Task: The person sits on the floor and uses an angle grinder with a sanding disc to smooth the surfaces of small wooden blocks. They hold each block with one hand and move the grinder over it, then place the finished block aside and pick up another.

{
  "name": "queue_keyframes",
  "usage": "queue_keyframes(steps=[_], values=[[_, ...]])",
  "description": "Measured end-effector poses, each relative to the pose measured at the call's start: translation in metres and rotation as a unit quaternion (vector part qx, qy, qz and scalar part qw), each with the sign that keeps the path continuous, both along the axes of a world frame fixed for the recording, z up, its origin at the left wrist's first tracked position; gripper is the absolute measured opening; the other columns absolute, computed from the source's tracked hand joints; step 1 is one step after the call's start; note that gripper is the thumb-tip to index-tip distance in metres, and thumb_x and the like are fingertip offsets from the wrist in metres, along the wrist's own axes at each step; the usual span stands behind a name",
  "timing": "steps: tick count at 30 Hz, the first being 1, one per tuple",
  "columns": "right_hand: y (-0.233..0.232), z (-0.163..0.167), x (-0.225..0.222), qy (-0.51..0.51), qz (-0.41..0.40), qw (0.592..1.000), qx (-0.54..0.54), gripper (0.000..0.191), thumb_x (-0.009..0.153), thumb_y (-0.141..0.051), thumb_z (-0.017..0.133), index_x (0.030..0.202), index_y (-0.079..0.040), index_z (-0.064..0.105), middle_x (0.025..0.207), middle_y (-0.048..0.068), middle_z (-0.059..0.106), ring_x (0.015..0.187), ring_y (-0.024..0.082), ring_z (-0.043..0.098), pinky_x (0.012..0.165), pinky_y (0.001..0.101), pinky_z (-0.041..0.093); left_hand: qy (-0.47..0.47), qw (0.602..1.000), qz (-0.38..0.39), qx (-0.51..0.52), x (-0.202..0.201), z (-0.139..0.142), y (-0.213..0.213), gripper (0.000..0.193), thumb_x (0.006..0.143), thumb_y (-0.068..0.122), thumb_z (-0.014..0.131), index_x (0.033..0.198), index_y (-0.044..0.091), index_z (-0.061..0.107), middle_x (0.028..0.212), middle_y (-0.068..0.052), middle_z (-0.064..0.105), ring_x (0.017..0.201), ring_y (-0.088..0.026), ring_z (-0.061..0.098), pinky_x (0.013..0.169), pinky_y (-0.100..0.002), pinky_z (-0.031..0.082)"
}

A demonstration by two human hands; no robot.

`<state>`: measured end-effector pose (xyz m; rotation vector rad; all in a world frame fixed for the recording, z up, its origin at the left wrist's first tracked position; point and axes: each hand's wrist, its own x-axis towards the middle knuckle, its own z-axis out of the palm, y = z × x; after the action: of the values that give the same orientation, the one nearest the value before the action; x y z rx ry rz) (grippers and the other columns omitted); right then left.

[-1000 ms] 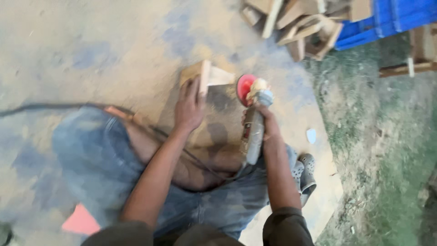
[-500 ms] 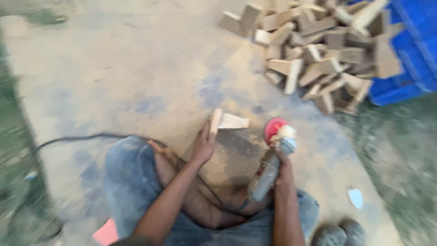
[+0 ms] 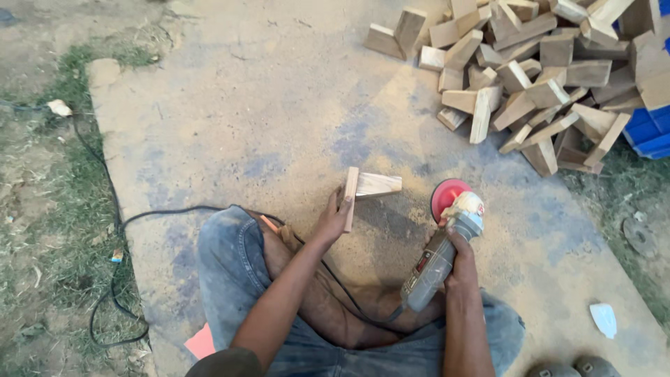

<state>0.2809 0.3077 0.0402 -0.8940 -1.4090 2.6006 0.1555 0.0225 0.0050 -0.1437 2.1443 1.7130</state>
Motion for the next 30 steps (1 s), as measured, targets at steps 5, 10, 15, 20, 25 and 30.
queue_keyframes(steps=[5,10,15,20,25,30], values=[[0.007,-0.012,-0.001,-0.007,-0.015,1.000,-0.004,0.035,0.094,-0.034,0.071,0.120,-0.012,0.063,0.092,0.007,0.066,0.078,0.023,0.068,0.070,0.0398,0.059,-0.082,0.993,0.085,0.028,-0.006,-0.003,0.007,0.069,0.096,0.053,0.041,0.159,0.024,0.038,0.125,-0.021,0.068,0.095,-0.035,0.073,0.063,-0.039,0.062],[0.009,-0.018,-0.004,-0.045,-0.005,0.998,-0.032,0.038,0.091,-0.041,0.066,0.118,-0.014,0.064,0.087,0.009,0.067,0.071,0.026,0.067,0.062,0.0430,0.058,-0.013,0.996,0.093,-0.001,-0.011,0.001,0.007,0.064,0.108,0.054,0.042,0.160,0.018,0.039,0.143,-0.023,0.062,0.125,-0.040,0.061,0.092,-0.042,0.051],[-0.004,0.008,-0.001,-0.024,0.008,1.000,-0.018,0.035,0.085,-0.032,0.066,0.117,-0.016,0.063,0.085,0.008,0.066,0.067,0.026,0.066,0.053,0.0473,0.056,-0.008,0.995,0.096,0.007,-0.008,0.003,0.011,0.076,0.101,0.052,0.050,0.161,0.012,0.025,0.159,-0.019,0.040,0.145,-0.035,0.042,0.108,-0.047,0.047],[-0.017,0.032,0.009,-0.085,-0.020,0.996,-0.016,0.033,0.085,-0.036,0.074,0.104,-0.011,0.062,0.072,0.009,0.062,0.053,0.025,0.060,0.046,0.0412,0.052,0.053,0.992,-0.018,-0.117,-0.001,-0.018,0.011,0.098,0.089,0.052,0.072,0.156,-0.003,0.025,0.149,-0.028,0.053,0.139,-0.041,0.052,0.113,-0.046,0.042],[-0.017,0.042,0.004,0.008,-0.029,1.000,0.002,0.036,0.086,-0.024,0.078,0.115,-0.006,0.066,0.089,0.008,0.068,0.075,0.022,0.071,0.066,0.0361,0.060,0.200,0.935,-0.125,-0.264,0.006,-0.039,0.013,0.108,0.084,0.045,0.085,0.151,-0.014,0.024,0.143,-0.042,0.045,0.130,-0.052,0.048,0.109,-0.050,0.040],[-0.015,0.037,0.004,-0.013,-0.041,0.999,0.001,0.035,0.085,-0.024,0.076,0.114,-0.005,0.067,0.089,0.010,0.070,0.073,0.022,0.071,0.064,0.0349,0.061,0.131,0.939,-0.137,-0.287,-0.002,-0.053,0.006,0.098,0.068,0.049,0.087,0.142,-0.004,0.050,0.133,-0.030,0.062,0.124,-0.044,0.059,0.106,-0.048,0.047]])
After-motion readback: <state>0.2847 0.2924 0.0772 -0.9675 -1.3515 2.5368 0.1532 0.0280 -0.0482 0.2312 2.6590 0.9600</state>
